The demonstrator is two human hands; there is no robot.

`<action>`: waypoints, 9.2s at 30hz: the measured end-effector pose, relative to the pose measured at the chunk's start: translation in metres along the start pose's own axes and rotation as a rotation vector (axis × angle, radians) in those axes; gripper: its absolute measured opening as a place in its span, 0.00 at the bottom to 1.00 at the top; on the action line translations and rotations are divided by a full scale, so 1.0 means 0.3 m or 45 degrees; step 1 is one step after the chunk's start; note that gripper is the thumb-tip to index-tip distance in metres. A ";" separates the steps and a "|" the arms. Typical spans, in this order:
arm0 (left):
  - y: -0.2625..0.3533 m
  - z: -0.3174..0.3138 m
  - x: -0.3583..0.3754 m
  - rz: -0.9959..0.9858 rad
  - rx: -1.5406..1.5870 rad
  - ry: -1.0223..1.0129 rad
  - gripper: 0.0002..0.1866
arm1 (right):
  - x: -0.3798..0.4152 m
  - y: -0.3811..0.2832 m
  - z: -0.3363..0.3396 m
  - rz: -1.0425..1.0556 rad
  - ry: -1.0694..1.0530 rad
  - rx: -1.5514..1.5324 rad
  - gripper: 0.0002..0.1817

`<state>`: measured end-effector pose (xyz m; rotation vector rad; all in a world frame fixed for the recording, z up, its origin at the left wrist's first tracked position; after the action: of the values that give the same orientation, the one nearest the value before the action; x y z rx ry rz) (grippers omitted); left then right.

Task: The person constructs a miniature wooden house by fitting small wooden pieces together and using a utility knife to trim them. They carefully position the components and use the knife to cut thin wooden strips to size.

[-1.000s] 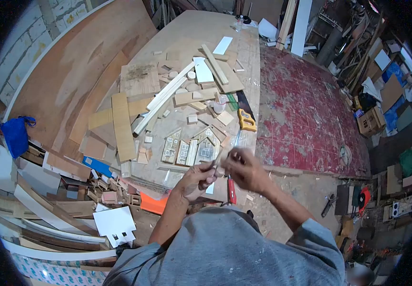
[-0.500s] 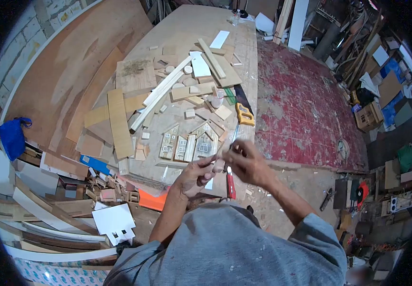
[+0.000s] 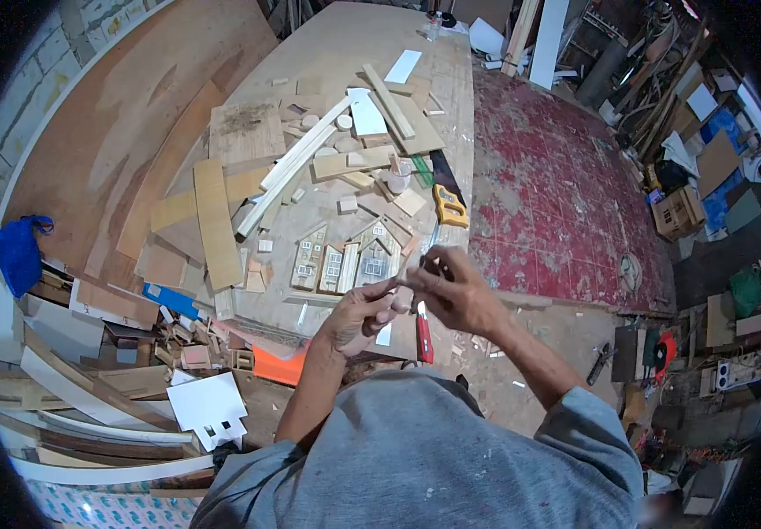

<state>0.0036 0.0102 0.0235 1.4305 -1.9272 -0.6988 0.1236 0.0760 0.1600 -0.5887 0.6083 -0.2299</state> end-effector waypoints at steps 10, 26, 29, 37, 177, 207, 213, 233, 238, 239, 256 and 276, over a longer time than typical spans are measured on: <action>0.040 0.022 -0.013 -0.031 -0.211 0.195 0.22 | 0.023 0.179 0.078 -0.155 0.211 0.025 0.19; 0.107 -0.018 0.006 -0.182 -0.625 0.392 0.21 | 0.149 0.242 -0.050 -0.155 0.506 -0.669 0.27; 0.093 -0.027 0.015 -0.073 -0.500 0.382 0.23 | 0.107 0.171 -0.021 -0.112 0.454 -0.469 0.27; 0.077 -0.033 0.048 -0.013 -0.241 0.212 0.21 | 0.068 0.013 -0.038 0.067 0.128 -0.077 0.26; 0.159 -0.008 0.086 -0.250 -0.377 0.369 0.22 | -0.026 0.153 0.109 -0.063 0.514 -0.139 0.22; 0.134 0.032 0.117 -0.241 -0.887 0.567 0.13 | -0.008 -0.102 -0.119 0.142 0.005 -0.019 0.28; 0.143 0.011 0.130 -0.222 -0.878 0.573 0.12 | -0.034 -0.062 -0.081 0.086 0.009 0.010 0.24; 0.181 0.024 0.096 -0.234 -0.840 0.566 0.12 | -0.054 -0.087 -0.084 0.147 -0.054 -0.103 0.29; 0.186 0.042 0.081 -0.195 -0.804 0.478 0.11 | -0.084 -0.029 -0.067 0.180 -0.003 -0.064 0.29; 0.186 0.044 0.080 -0.192 -0.806 0.485 0.11 | -0.074 -0.039 -0.080 0.205 -0.037 -0.096 0.29; 0.134 0.050 0.043 -0.031 -0.414 0.367 0.19 | -0.059 0.030 -0.054 0.090 0.057 -0.137 0.24; 0.144 0.062 0.070 -0.158 -0.680 0.446 0.18 | -0.066 0.011 -0.082 0.134 0.007 -0.119 0.25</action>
<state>-0.0419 0.0025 0.0465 1.2355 -1.2687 -0.8736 0.0931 0.0749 0.1510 -0.6446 0.6557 -0.1044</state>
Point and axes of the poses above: each hand's wrist, its own x-axis away from the middle knuckle, its own z-axis out of the back of the hand, y = z × x, the point moved 8 cm from there along -x, towards the middle knuckle, and after that the axes turned 15 degrees about -x, right-handed, at the moved point
